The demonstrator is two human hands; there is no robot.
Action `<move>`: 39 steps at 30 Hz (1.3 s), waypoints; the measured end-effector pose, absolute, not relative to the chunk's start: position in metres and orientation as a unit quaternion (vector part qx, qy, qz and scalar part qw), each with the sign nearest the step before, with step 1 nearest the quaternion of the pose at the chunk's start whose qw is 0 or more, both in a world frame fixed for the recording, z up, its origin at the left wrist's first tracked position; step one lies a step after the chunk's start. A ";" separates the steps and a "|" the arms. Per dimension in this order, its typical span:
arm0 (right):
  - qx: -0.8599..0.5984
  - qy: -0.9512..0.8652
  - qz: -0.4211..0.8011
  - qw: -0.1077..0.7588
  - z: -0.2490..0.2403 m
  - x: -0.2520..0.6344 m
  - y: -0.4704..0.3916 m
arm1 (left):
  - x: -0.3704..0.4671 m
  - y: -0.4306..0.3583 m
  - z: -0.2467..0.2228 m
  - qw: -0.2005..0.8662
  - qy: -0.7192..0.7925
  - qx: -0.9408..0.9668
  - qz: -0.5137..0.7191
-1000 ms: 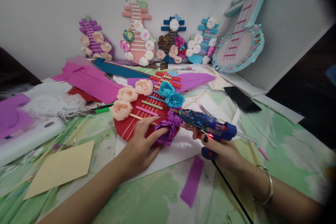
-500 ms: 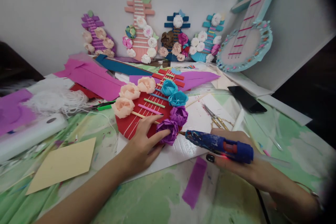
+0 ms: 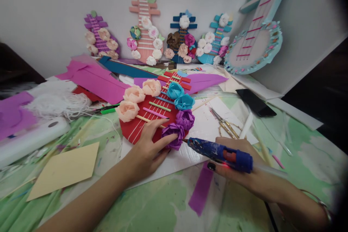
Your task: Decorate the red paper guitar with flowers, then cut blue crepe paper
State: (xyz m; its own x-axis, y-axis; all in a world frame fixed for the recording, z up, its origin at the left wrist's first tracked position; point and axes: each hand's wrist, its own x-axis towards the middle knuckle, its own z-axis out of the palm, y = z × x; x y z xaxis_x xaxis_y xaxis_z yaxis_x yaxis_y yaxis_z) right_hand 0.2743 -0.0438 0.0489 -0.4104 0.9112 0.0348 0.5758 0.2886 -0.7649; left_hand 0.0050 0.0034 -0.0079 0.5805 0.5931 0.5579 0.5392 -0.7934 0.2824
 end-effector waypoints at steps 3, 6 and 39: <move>-0.486 -0.766 0.348 0.237 0.049 0.274 -0.044 | 0.005 0.003 -0.008 0.042 0.318 0.889 0.328; -0.486 -0.770 0.342 0.231 0.049 0.273 -0.044 | 0.005 0.003 -0.008 0.038 0.314 0.889 0.332; -0.476 -0.787 0.318 0.228 0.049 0.272 -0.042 | 0.004 0.003 -0.007 0.043 0.315 0.888 0.332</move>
